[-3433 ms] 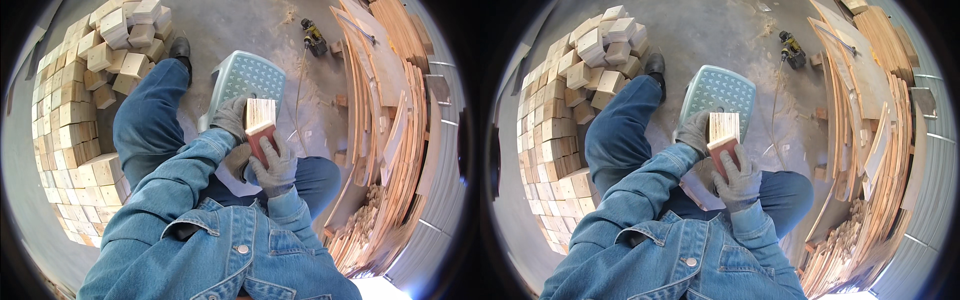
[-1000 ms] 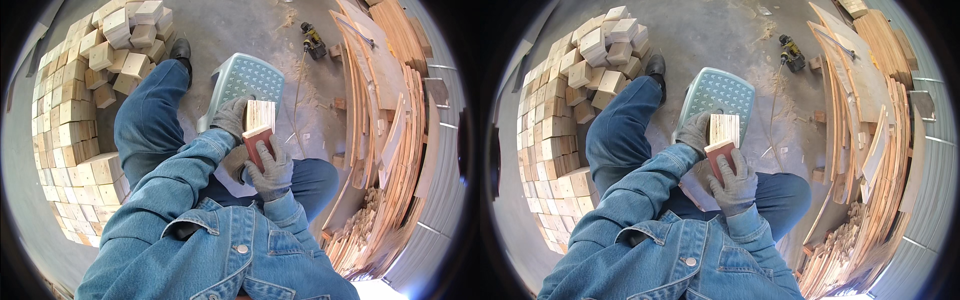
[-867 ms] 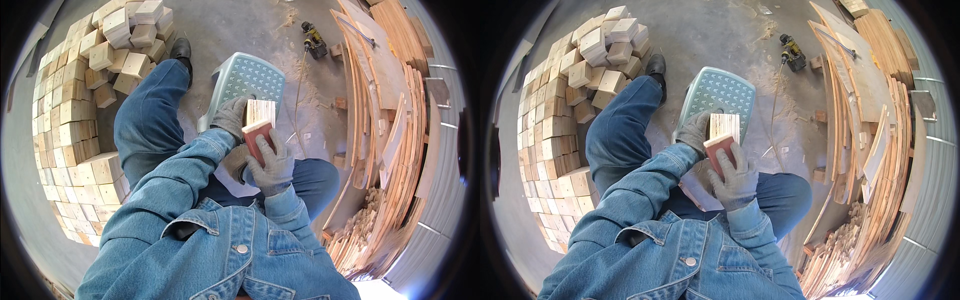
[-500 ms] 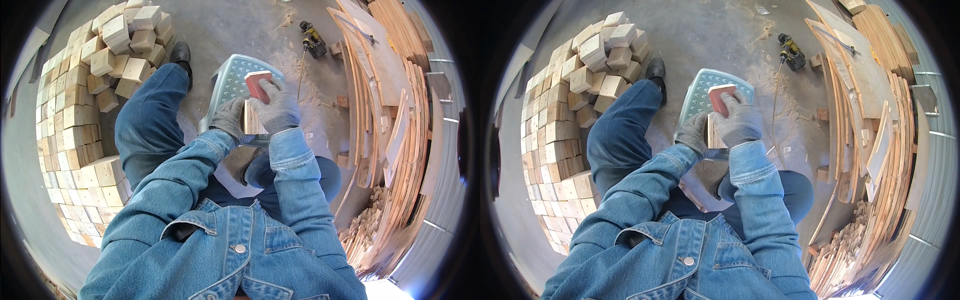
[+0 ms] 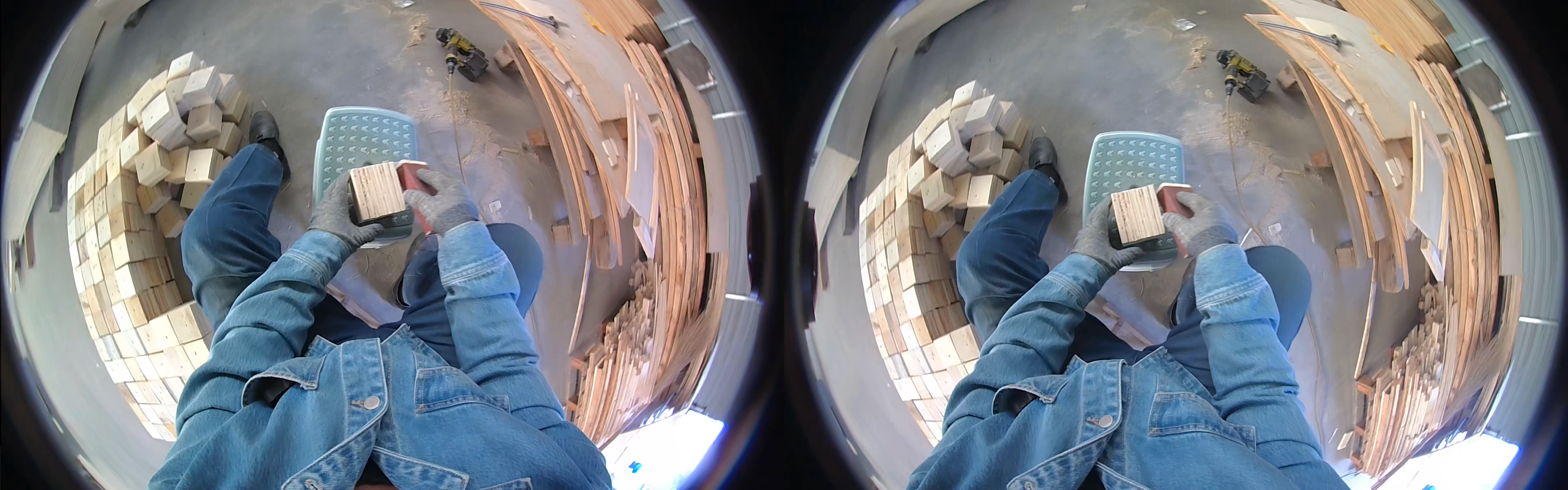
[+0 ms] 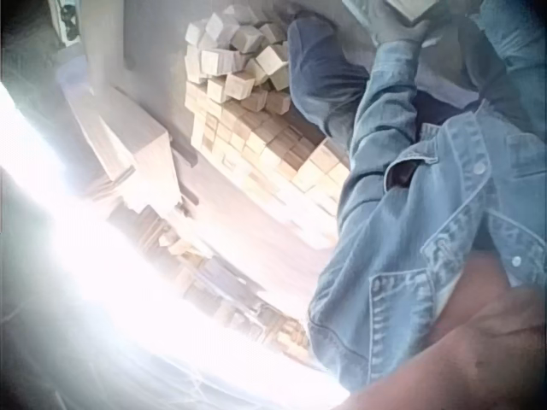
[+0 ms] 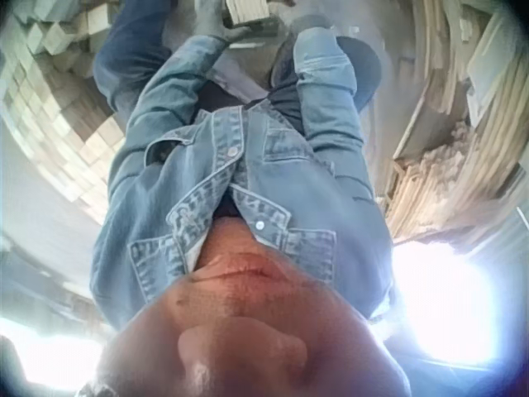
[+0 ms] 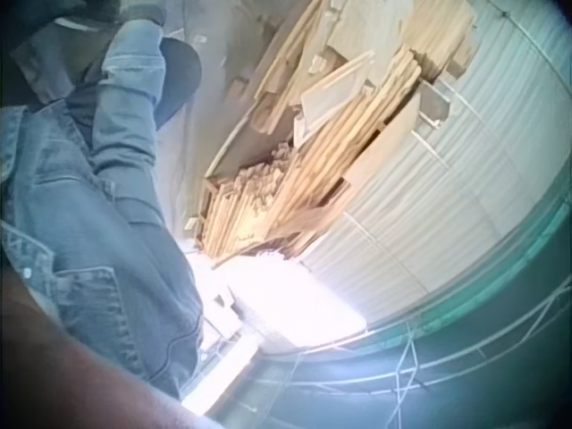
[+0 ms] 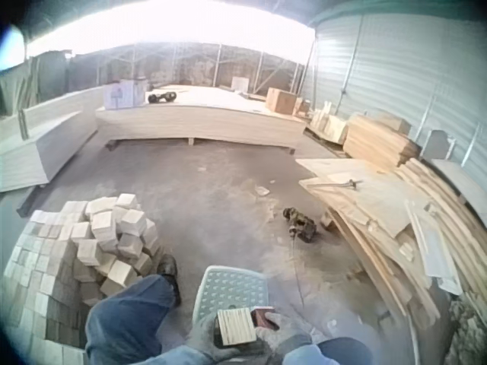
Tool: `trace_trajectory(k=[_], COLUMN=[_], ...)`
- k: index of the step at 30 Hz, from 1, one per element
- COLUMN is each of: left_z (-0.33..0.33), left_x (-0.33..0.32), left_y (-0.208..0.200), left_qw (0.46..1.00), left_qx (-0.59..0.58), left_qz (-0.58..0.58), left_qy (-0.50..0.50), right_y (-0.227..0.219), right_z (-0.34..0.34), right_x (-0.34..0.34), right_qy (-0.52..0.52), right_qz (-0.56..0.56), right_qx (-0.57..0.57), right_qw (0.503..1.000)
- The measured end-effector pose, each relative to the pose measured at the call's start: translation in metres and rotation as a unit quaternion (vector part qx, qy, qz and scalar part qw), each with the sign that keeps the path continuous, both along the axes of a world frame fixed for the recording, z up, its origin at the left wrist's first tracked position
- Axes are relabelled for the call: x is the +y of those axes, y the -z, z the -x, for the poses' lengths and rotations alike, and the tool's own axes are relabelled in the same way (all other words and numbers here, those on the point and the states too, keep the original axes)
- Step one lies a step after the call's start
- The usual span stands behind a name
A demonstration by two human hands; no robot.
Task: The person sits on a small stool and sands small wooden blocks using a sanding block. They hold the wood in one hand and rub the sanding block over the surfaces, then place the finished pieces onto a nearby stack.
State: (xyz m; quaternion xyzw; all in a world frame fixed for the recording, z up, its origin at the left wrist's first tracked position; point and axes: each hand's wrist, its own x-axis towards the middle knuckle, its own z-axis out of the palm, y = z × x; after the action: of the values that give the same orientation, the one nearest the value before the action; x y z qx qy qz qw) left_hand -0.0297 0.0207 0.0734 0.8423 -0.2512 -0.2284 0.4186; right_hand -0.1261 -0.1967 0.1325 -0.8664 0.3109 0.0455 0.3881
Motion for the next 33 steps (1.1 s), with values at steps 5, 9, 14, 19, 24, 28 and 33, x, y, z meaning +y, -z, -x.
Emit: trace_trajectory(k=[5, 9, 14, 19, 24, 28, 33], left_z=[0.006, 0.012, 0.014, 0.011, 0.020, 0.011, 0.011], left_x=[0.000, 0.005, 0.012, 0.025, 0.013, -0.009, -0.014], left_y=[0.001, 0.000, 0.020, 0.041, 0.037, 0.015, 0.032], left_qw=[0.989, 0.996, 0.989, 0.989, 0.996, 0.779, 0.733], left_qx=[0.118, 0.010, 0.006, -0.021, -0.038, 0.522, 0.556], left_qz=[0.092, 0.082, 0.142, 0.144, 0.076, 0.314, 0.365], left_qy=[-0.010, -0.016, -0.048, -0.029, -0.025, -0.150, -0.145], right_y=[0.014, 0.014, -0.003, 0.007, 0.019, 0.010, 0.009], right_z=[0.000, 0.009, 0.020, 0.043, 0.057, 0.059, 0.075], right_x=[0.004, 0.006, 0.014, 0.015, 0.019, 0.022, 0.042], right_qy=[-0.034, -0.028, -0.044, -0.043, -0.063, -0.032, -0.029], right_qz=[0.085, 0.066, 0.082, 0.051, 0.105, 0.082, 0.177], right_qx=[-0.031, -0.089, -0.109, -0.069, -0.053, -0.064, -0.183], right_qw=[0.995, 0.993, 0.990, 0.995, 0.991, 0.994, 0.967])
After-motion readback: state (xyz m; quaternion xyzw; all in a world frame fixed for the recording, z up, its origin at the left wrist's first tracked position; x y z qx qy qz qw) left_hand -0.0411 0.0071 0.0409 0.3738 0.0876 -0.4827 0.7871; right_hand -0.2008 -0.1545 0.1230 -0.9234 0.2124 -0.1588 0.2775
